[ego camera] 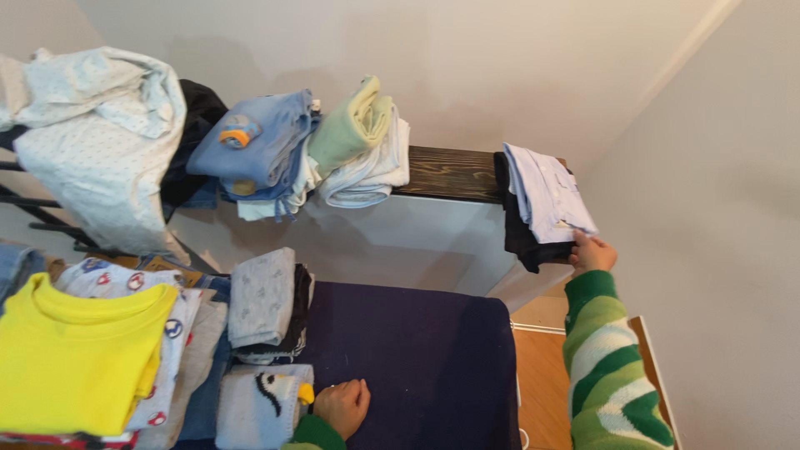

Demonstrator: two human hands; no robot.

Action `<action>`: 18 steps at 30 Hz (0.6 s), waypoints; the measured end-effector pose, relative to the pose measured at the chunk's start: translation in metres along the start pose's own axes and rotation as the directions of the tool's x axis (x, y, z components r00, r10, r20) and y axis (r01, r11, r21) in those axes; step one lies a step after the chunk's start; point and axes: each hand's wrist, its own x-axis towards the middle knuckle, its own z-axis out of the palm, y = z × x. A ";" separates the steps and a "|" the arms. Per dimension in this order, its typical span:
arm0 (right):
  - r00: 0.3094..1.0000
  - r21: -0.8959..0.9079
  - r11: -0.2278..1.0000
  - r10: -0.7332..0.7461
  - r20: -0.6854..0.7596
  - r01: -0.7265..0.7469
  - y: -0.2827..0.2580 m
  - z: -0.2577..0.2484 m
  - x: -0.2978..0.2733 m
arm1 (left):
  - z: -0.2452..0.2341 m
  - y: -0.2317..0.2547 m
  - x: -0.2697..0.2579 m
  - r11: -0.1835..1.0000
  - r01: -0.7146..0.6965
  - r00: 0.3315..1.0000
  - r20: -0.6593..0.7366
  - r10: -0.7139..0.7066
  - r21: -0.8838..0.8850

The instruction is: The person picks up a light-colored button-down shirt and a black shirt, and folds each of them by hand on a purple surface before placing them onto a stack of folded garments.

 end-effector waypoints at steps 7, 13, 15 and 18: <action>0.954 0.141 0.988 0.022 0.299 -0.067 -0.092 0.009 -0.065 | 0.010 -0.006 -0.008 1.000 0.019 0.999 0.044 -0.019 0.005; 0.746 0.518 0.849 -0.275 0.606 -0.108 -0.200 -0.014 -0.205 | 0.005 -0.005 -0.006 0.999 0.017 0.999 0.051 -0.015 -0.036; 0.711 0.609 0.793 -0.418 0.565 -0.018 -0.230 -0.035 -0.250 | 0.005 -0.007 -0.006 0.999 0.036 0.991 0.129 -0.031 -0.041; 0.618 0.556 0.750 -0.637 0.461 0.358 -0.258 -0.074 -0.273 | 0.004 -0.006 -0.005 0.999 0.020 0.992 0.124 -0.014 -0.046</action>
